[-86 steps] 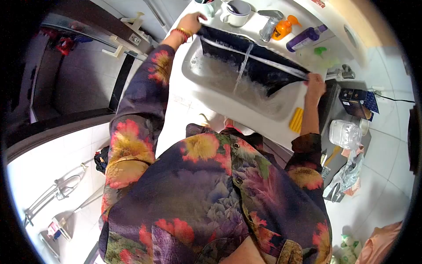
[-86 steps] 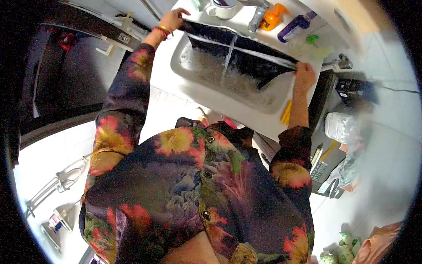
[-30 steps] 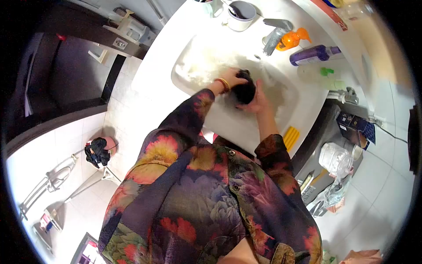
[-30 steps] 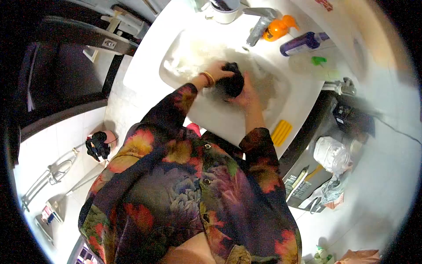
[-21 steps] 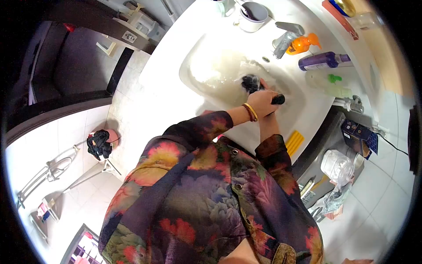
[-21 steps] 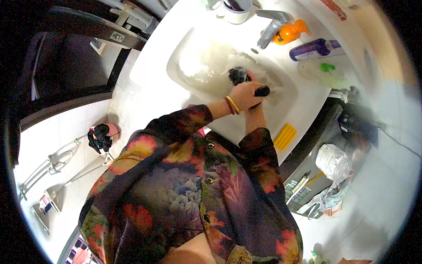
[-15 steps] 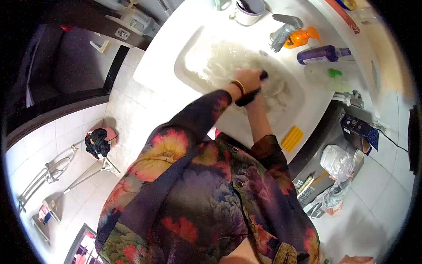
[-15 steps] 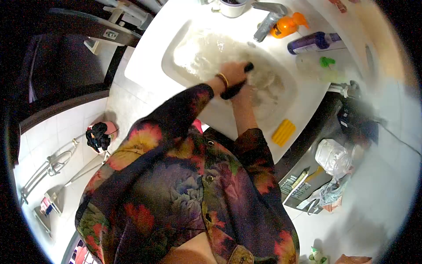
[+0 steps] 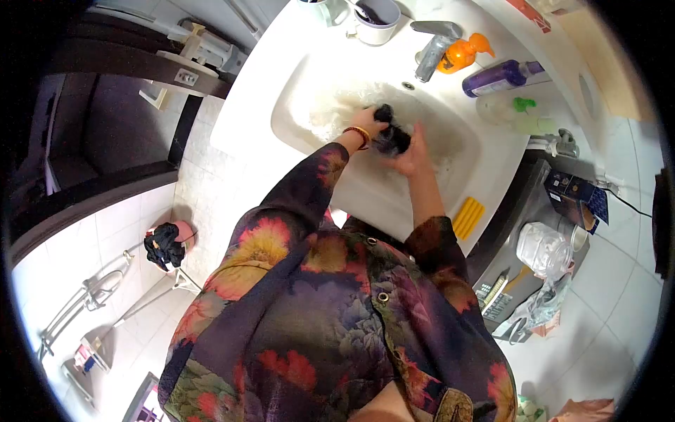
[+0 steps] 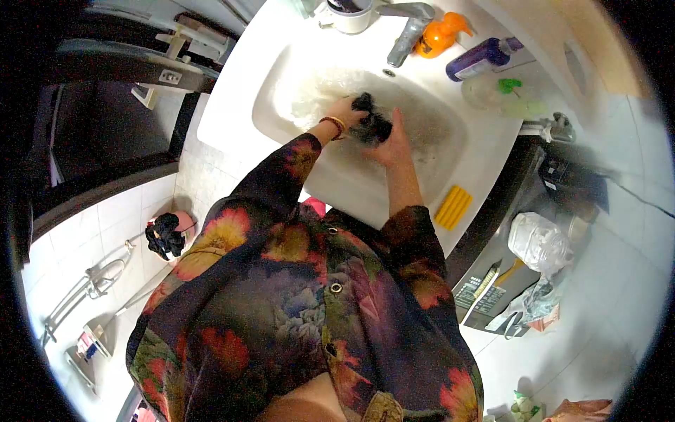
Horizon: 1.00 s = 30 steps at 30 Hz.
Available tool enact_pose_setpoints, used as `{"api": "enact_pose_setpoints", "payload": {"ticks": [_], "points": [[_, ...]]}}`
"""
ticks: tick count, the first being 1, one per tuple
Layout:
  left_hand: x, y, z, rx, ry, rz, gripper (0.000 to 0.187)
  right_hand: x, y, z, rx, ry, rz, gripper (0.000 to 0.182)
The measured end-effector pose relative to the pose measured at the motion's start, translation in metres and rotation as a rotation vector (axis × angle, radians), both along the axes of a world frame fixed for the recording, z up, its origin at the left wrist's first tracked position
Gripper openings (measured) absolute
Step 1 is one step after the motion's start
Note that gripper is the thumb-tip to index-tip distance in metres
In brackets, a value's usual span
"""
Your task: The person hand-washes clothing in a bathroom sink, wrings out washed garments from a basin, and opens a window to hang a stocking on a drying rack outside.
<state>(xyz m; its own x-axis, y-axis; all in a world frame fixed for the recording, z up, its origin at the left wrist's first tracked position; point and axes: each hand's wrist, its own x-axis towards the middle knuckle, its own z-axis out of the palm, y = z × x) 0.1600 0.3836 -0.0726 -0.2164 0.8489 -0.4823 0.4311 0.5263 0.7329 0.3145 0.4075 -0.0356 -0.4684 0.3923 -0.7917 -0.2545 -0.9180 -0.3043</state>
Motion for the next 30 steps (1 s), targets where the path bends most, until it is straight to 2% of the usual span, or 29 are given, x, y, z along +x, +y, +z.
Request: {"api": "enact_pose_setpoints", "payload": {"ticks": [1,2,3,4,6,7,9,10,13,15,17,19,21,22,23,25,26,27,29,30], "points": [[0.011,0.002,-0.012,0.122,-0.224,0.040,0.039,-0.001,0.000,0.001,-0.009,0.057,-0.056,0.058],[0.020,0.005,0.002,0.275,-0.112,-0.093,0.038,-0.005,0.004,0.000,-0.018,0.118,-0.114,0.054],[0.031,0.003,0.025,0.362,-0.216,-0.170,0.037,-0.010,0.008,-0.002,-0.028,0.182,-0.174,0.050],[0.041,-0.002,0.065,0.291,-0.116,-0.248,0.038,0.005,0.018,-0.032,0.087,0.491,-0.050,0.042],[0.063,-0.016,0.102,0.417,0.188,-0.294,0.045,0.008,0.020,-0.044,0.118,0.635,-0.071,0.040],[0.070,-0.022,0.118,0.366,0.178,-0.289,0.045,0.005,0.018,-0.043,0.111,0.668,-0.100,0.040],[0.080,-0.024,0.136,0.269,0.153,-0.281,0.046,-0.002,0.009,-0.042,0.084,0.626,-0.172,0.038],[0.083,-0.021,0.119,0.295,0.179,-0.255,0.044,-0.007,0.003,-0.044,0.069,0.598,-0.211,0.038],[0.065,0.000,0.069,0.164,0.379,-0.236,0.042,-0.020,-0.014,-0.039,0.061,0.429,-0.294,0.036],[0.039,0.012,0.036,0.116,0.385,-0.219,0.043,-0.024,-0.019,-0.038,0.085,0.273,-0.323,0.034],[0.015,0.011,0.060,-0.075,0.418,-0.198,0.044,-0.017,-0.015,-0.039,0.179,0.065,-0.284,0.034],[-0.019,0.008,0.016,-0.107,0.448,-0.183,0.049,-0.004,-0.008,-0.039,0.265,-0.142,-0.256,0.033],[-0.044,-0.004,0.032,-0.234,0.478,-0.096,0.065,0.025,0.002,-0.027,0.326,-0.247,-0.195,0.047],[-0.047,-0.009,0.049,-0.318,0.591,-0.118,0.084,0.039,0.005,-0.023,0.324,-0.290,-0.140,0.052],[-0.047,-0.012,0.061,-0.247,0.737,-0.201,0.086,0.042,0.003,-0.016,0.318,-0.332,-0.081,0.057],[-0.043,-0.016,0.071,-0.100,1.012,-0.374,0.093,0.038,0.000,-0.007,0.401,-0.583,-0.026,0.065],[-0.035,-0.013,0.064,-0.084,0.876,-0.535,0.094,0.034,0.001,0.001,0.448,-0.710,0.005,0.069],[-0.025,-0.018,0.043,0.003,0.978,-0.682,0.092,0.025,0.000,0.007,0.421,-0.728,0.078,0.069],[-0.015,-0.019,-0.002,-0.131,0.986,-0.654,0.063,0.004,-0.002,0.014,0.362,-0.771,0.221,0.069],[-0.015,-0.011,-0.002,-0.262,0.869,-0.611,0.054,0.007,0.008,-0.002,0.258,-0.530,0.194,0.066]]}}
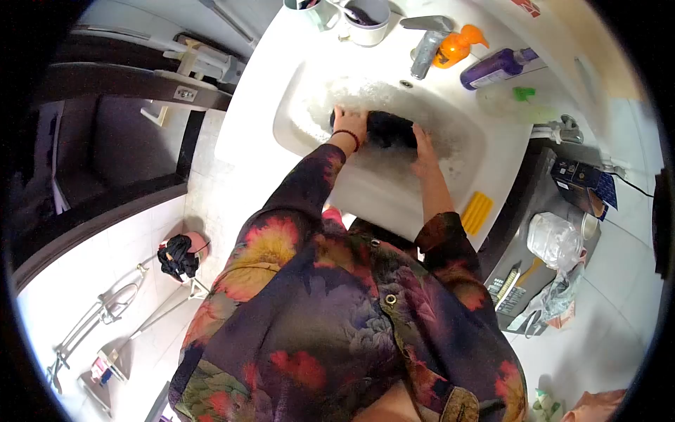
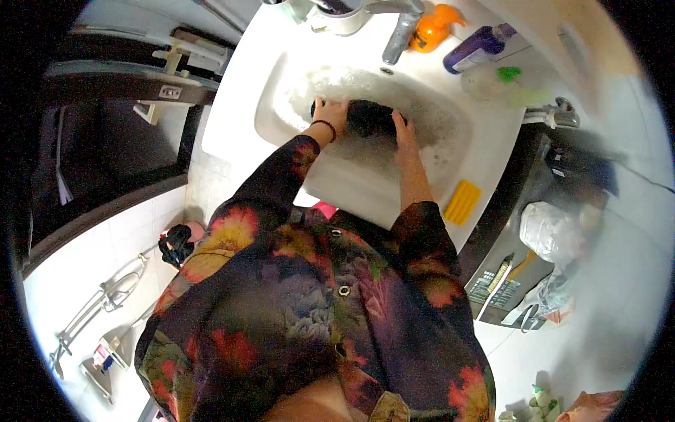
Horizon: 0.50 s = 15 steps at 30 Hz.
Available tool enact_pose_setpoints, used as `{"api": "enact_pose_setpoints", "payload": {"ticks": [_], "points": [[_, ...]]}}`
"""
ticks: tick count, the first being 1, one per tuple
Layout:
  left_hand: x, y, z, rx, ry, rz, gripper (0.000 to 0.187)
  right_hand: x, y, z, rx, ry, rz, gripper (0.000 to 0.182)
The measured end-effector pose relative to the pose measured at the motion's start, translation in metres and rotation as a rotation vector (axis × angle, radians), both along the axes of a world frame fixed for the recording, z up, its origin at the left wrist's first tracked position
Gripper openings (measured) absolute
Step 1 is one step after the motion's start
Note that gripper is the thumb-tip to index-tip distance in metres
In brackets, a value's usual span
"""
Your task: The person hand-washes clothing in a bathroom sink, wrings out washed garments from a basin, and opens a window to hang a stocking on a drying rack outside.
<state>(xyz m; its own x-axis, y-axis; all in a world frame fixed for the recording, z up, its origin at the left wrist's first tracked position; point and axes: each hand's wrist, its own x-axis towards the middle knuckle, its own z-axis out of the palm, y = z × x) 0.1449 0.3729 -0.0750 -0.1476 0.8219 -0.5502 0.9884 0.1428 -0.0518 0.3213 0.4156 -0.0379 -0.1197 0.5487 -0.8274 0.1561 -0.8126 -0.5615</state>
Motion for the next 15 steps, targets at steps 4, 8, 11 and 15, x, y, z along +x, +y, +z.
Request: {"api": "enact_pose_setpoints", "payload": {"ticks": [4,8,11,15], "points": [[0.016,0.009,0.037,-0.139,-0.200,0.075,0.029,0.000,0.005,-0.007,-0.313,0.636,-0.087,0.053],[0.026,-0.002,0.070,0.316,-0.449,-0.106,0.034,-0.014,0.012,-0.032,-0.306,0.923,-0.114,0.037],[0.049,-0.016,0.101,0.520,-0.712,-0.064,0.039,-0.011,0.002,-0.043,0.050,0.933,-0.217,0.032],[0.080,-0.019,0.087,0.643,-0.834,0.184,0.048,-0.018,-0.011,-0.035,-0.099,0.926,-0.508,0.030]]}}
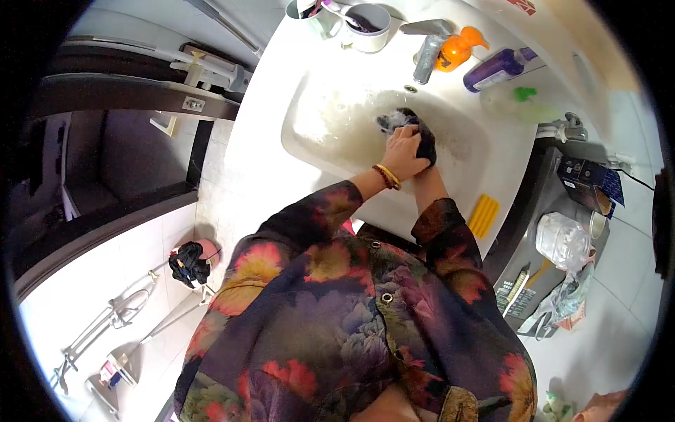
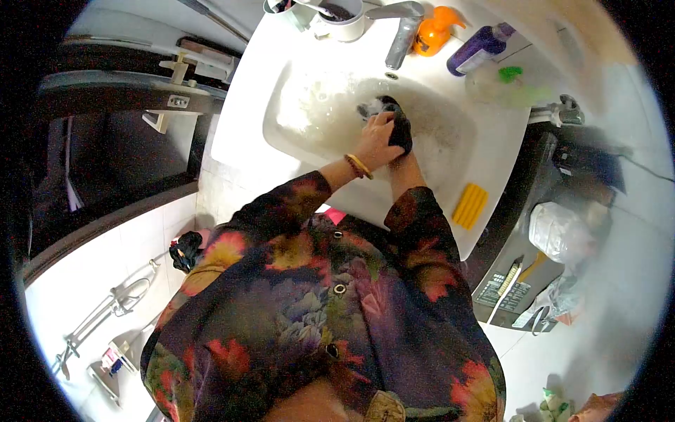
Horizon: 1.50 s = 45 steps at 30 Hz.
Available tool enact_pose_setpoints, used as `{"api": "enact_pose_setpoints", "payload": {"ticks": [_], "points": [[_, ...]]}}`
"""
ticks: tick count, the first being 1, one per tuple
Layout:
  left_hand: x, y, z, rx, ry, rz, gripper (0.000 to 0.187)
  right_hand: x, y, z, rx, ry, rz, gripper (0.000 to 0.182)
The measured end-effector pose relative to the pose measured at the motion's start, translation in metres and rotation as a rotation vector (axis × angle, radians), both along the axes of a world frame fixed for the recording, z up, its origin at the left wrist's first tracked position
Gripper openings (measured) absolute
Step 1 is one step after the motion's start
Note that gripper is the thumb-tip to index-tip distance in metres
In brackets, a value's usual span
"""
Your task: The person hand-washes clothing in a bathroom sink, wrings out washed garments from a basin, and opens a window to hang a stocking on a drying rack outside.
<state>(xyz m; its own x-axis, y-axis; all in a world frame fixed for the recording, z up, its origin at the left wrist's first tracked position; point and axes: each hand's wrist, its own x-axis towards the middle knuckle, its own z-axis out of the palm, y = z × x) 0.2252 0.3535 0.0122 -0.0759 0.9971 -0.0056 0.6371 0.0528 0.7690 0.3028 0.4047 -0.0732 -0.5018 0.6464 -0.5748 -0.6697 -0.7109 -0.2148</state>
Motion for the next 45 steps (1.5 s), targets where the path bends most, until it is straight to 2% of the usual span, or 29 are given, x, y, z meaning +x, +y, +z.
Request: {"api": "enact_pose_setpoints", "payload": {"ticks": [4,6,7,8,9,10,11,12,13,14,16,17,19,22,23,26,27,29,30,31,32,35,38,40,41,43,44,45], "points": [[-0.013,0.022,-0.046,-0.006,0.013,0.354,0.048,-0.032,-0.001,-0.002,-0.038,-0.131,-0.011,0.031],[-0.044,0.032,-0.055,-0.238,-0.016,0.296,0.040,-0.041,-0.008,0.001,-0.014,-0.193,0.025,0.032],[-0.063,0.038,-0.086,-0.206,0.000,0.193,0.033,-0.040,-0.007,0.003,0.029,-0.218,0.071,0.033],[-0.078,0.033,-0.087,-0.119,-0.020,0.242,0.026,-0.039,-0.006,0.005,0.074,-0.242,0.116,0.034],[-0.099,0.032,-0.081,-0.131,0.112,-0.017,0.025,-0.033,-0.008,0.008,0.114,-0.269,0.159,0.035],[-0.113,0.025,-0.111,-0.192,0.130,0.120,0.025,-0.026,-0.007,0.013,0.156,-0.297,0.199,0.037],[-0.128,0.017,-0.102,-0.334,0.236,0.075,0.027,-0.018,0.001,0.023,0.127,-0.388,0.323,0.030],[-0.137,0.011,-0.079,-0.372,0.246,0.028,0.029,-0.015,0.006,0.023,0.170,-0.586,0.352,0.030],[-0.157,0.007,-0.120,-0.399,0.328,0.000,0.028,-0.014,0.010,0.022,0.210,-0.788,0.382,0.030],[-0.159,0.005,-0.090,-0.591,0.390,-0.040,0.028,-0.013,0.016,0.019,0.248,-0.991,0.415,0.030],[-0.166,-0.007,-0.098,-0.658,0.640,0.044,0.031,0.001,0.031,-0.034,0.823,-1.466,0.616,0.030],[-0.166,-0.007,-0.093,-0.690,0.704,0.017,0.033,-0.001,0.032,-0.032,1.131,-1.684,0.714,0.030],[-0.171,-0.005,-0.082,-0.760,0.834,-0.039,0.036,-0.008,0.035,-0.029,1.125,-1.699,1.090,0.030],[-0.174,-0.002,-0.066,-0.828,0.772,0.038,0.039,-0.027,0.036,-0.033,1.112,-1.660,1.534,0.030],[-0.173,-0.002,-0.059,-0.856,0.752,0.093,0.034,-0.033,0.037,-0.042,1.106,-1.640,1.659,0.030],[-0.186,-0.008,-0.078,-0.828,0.738,0.112,0.028,-0.029,0.035,-0.119,1.198,-1.688,1.576,0.032],[-0.183,-0.009,-0.067,-0.827,0.753,0.053,0.027,-0.029,0.036,-0.151,1.090,-1.700,1.550,0.033],[-0.182,-0.011,-0.080,-0.819,0.726,0.063,0.027,-0.032,0.041,-0.198,0.883,-1.721,1.496,0.034],[-0.181,-0.016,-0.092,-0.815,0.713,0.067,0.028,-0.034,0.043,-0.181,0.981,-1.594,1.543,0.034],[-0.190,-0.021,-0.127,-0.736,0.673,0.113,0.028,-0.039,0.044,-0.145,1.074,-1.465,1.586,0.034],[-0.192,-0.021,-0.129,-0.720,0.621,0.111,0.027,-0.041,0.043,-0.116,1.161,-1.333,1.623,0.034],[-0.192,-0.018,-0.120,-0.704,0.486,0.123,0.025,-0.039,0.031,-0.095,1.324,-1.460,1.624,0.032],[-0.191,-0.017,-0.092,-0.781,0.478,0.116,0.024,-0.054,0.022,-0.029,1.090,-1.497,1.715,0.031],[-0.187,-0.013,-0.087,-0.867,0.553,0.035,0.023,-0.047,0.020,-0.054,1.199,-1.547,1.734,0.033],[-0.186,-0.015,-0.087,-0.790,0.563,0.021,0.021,-0.037,0.020,-0.088,1.255,-1.549,1.747,0.034],[-0.190,-0.019,-0.108,-0.708,0.548,0.060,0.023,-0.008,0.023,-0.198,1.378,-1.525,1.719,0.036],[-0.189,-0.023,-0.116,-0.672,0.539,0.075,0.024,0.010,0.021,-0.278,1.519,-1.508,1.661,0.037],[-0.185,-0.021,-0.101,-0.716,0.561,0.065,0.024,-0.010,0.023,-0.233,1.361,-1.520,1.750,0.038]]}}
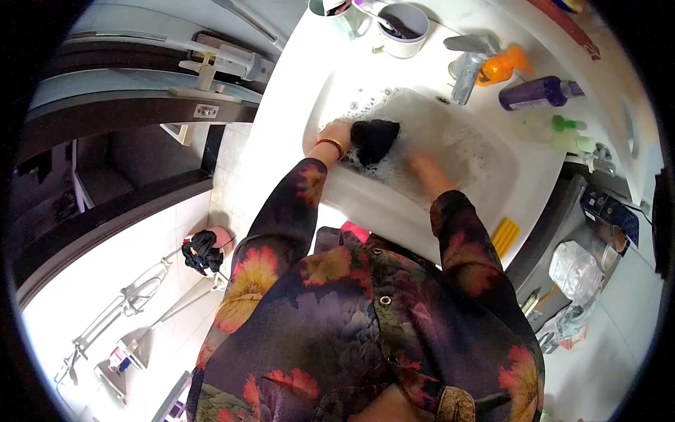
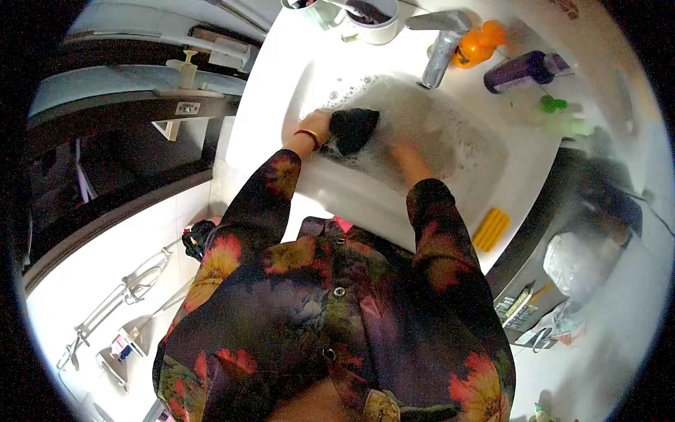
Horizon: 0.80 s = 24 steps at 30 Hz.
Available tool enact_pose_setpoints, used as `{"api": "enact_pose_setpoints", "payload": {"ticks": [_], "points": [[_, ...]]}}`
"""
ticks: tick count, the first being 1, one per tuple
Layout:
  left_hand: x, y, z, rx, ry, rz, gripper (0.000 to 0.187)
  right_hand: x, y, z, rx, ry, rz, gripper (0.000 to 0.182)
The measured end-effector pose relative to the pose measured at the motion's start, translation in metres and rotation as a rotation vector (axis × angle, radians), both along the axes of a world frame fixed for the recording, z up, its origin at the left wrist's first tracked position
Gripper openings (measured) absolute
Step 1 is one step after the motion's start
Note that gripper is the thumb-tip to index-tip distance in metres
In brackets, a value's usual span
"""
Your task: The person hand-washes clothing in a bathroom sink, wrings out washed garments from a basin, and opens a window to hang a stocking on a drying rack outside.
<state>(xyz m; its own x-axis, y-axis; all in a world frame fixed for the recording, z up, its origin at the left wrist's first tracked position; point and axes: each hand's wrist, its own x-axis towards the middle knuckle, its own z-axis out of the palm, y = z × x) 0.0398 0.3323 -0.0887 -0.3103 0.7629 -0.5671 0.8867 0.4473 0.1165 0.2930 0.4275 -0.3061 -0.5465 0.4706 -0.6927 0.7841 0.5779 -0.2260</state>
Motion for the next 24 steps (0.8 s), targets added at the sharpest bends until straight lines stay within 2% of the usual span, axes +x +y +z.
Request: {"api": "enact_pose_setpoints", "payload": {"ticks": [3,5,6,8,11,13,14,16,17,19,20,22,23,24], "points": [[0.005,0.001,0.016,-0.016,-0.020,0.053,0.024,-0.045,-0.003,0.161,-0.092,-0.169,-0.043,0.042],[0.004,0.001,0.015,-0.041,-0.077,0.081,0.023,-0.063,-0.004,0.232,-0.123,-0.230,-0.082,0.044],[0.003,0.002,0.016,-0.053,-0.103,0.091,0.023,-0.066,-0.004,0.227,-0.125,-0.241,-0.085,0.045],[0.004,0.000,0.021,-0.017,-0.052,0.078,0.024,-0.062,-0.005,0.166,-0.095,-0.181,-0.151,0.047],[-0.001,-0.001,0.014,0.005,-0.059,0.050,0.031,-0.044,-0.008,0.074,0.011,0.037,-0.411,0.051],[-0.009,0.000,0.000,0.010,-0.091,0.039,0.037,-0.034,-0.009,0.066,0.058,0.328,-0.636,0.053],[-0.016,0.005,-0.005,-0.027,-0.147,0.107,0.038,-0.030,-0.010,0.073,0.050,0.482,-0.731,0.054],[-0.023,0.016,-0.001,-0.039,-0.243,0.188,0.038,-0.034,0.008,0.167,-0.128,0.285,-0.681,0.056],[-0.025,0.016,-0.004,0.133,-0.402,0.254,0.034,-0.037,0.017,0.221,-0.213,0.185,-0.642,0.058],[0.015,0.026,0.096,0.341,-0.332,0.091,0.049,-0.030,0.004,0.208,-0.347,0.505,-1.015,0.058],[0.028,0.022,0.104,0.417,-0.302,0.046,0.051,-0.029,0.000,0.206,-0.415,0.680,-1.195,0.058],[0.054,0.015,0.100,0.582,-0.255,-0.039,0.059,-0.029,-0.005,0.251,-0.979,0.663,-1.535,0.056],[0.068,0.012,0.114,0.615,-0.479,-0.069,0.057,-0.029,-0.004,0.260,-1.159,0.749,-1.565,0.055],[0.078,0.013,0.121,0.724,-0.500,-0.201,0.052,-0.030,-0.003,0.269,-1.347,0.814,-1.589,0.053]]}}
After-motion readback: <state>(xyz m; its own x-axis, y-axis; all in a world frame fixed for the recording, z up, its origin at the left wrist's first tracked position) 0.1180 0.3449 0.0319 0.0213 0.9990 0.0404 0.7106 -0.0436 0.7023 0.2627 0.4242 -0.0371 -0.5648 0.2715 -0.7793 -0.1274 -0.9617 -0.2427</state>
